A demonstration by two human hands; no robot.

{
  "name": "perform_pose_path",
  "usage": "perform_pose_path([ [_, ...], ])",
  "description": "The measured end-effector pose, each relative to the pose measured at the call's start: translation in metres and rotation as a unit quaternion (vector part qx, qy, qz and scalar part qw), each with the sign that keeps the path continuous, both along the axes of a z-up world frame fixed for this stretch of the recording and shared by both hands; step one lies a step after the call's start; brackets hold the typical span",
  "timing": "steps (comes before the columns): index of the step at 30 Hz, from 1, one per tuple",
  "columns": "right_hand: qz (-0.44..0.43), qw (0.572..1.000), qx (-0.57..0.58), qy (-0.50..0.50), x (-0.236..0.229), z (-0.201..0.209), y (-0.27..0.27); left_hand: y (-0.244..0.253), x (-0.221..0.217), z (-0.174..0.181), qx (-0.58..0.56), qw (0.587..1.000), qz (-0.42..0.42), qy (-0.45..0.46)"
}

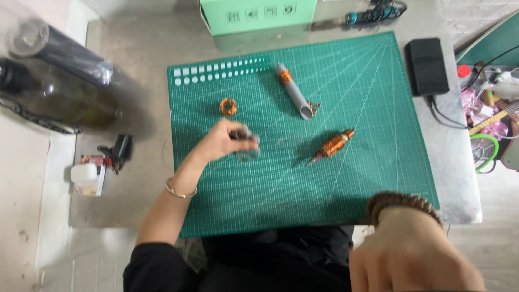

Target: The person winds copper wire around a gray cylindrical object held in their left hand. They repeatedly wrap the wire, pull it taut, and adjust the coil on the cylinder while working on a green cutting mat.

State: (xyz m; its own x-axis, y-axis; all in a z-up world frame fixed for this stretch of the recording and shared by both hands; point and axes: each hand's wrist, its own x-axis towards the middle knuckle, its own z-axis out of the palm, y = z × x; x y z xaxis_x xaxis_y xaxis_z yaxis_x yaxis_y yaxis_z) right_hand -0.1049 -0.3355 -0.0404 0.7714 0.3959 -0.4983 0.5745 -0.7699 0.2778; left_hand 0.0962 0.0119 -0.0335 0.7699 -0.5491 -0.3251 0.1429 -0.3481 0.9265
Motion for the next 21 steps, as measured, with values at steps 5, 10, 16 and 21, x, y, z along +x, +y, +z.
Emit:
perform_pose_path([
  [5,0.048,0.956,0.288,-0.042,0.108,0.143,0.056,-0.004,0.000,0.071,-0.060,0.988,0.040,-0.133],
  [10,0.117,0.769,0.627,-0.043,0.160,0.170,0.080,0.001,0.001,0.141,0.004,0.961,0.002,-0.276],
  [16,0.112,0.769,0.629,-0.027,0.190,0.157,0.094,0.009,-0.002,0.167,-0.014,0.940,0.000,-0.342],
  [21,0.162,0.767,0.596,0.176,0.221,0.140,0.104,0.016,0.007,0.161,0.007,0.921,0.002,-0.389],
])
